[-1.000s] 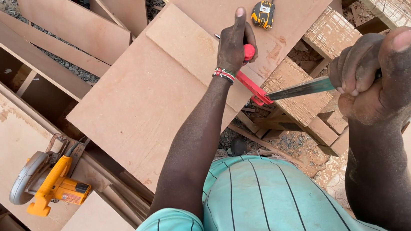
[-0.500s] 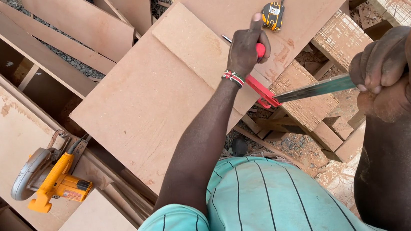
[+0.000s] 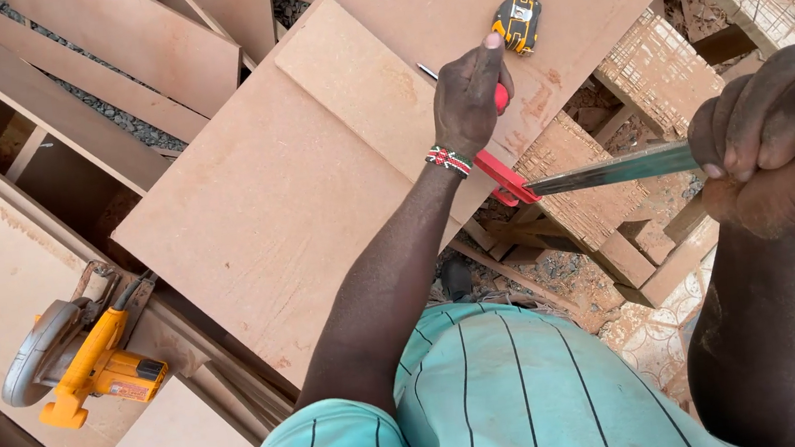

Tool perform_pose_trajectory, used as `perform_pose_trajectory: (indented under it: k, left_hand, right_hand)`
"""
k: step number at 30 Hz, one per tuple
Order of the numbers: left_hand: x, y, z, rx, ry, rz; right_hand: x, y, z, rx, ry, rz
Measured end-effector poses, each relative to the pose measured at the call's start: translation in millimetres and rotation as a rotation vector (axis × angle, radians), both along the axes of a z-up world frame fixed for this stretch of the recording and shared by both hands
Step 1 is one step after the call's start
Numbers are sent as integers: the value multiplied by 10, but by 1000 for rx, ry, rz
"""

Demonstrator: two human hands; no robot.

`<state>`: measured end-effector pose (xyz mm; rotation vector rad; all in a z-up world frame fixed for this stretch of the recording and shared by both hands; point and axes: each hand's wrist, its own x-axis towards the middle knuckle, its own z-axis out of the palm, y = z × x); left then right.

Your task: Measuring, clamping, and cutting wooden boards with a circular saw in an outdoor workshop.

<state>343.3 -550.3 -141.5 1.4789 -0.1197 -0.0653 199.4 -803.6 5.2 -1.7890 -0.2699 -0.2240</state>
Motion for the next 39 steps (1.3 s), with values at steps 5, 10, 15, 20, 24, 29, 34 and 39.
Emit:
perform_pose_trajectory:
  k: [5, 10, 15, 20, 24, 29, 34, 39]
  left_hand:
    - [247, 203, 77, -153, 11, -767]
    - [-496, -277, -31, 266, -208, 421]
    - [-245, -131, -383, 343, -104, 205]
    - [373, 306, -346, 183, 24, -820]
    - [111, 172, -385, 176, -37, -621]
    - [-476, -396, -259, 229, -60, 490]
    - [-114, 93, -466, 137, -102, -200]
    - [386, 254, -570, -13, -134, -806]
  right_hand:
    - [46, -421, -263, -233, -308, 310]
    - [109, -282, -308, -60, -306, 23]
    - [252, 721, -284, -17, -497, -285]
    - [134, 909, -448, 209, -211, -551]
    - [114, 1000, -346, 197, -166, -483]
    - [25, 1161, -801, 181, -130, -566]
    - [71, 1008, -1828, 420, -97, -538]
    - [51, 938, -1826, 386, -99, -463]
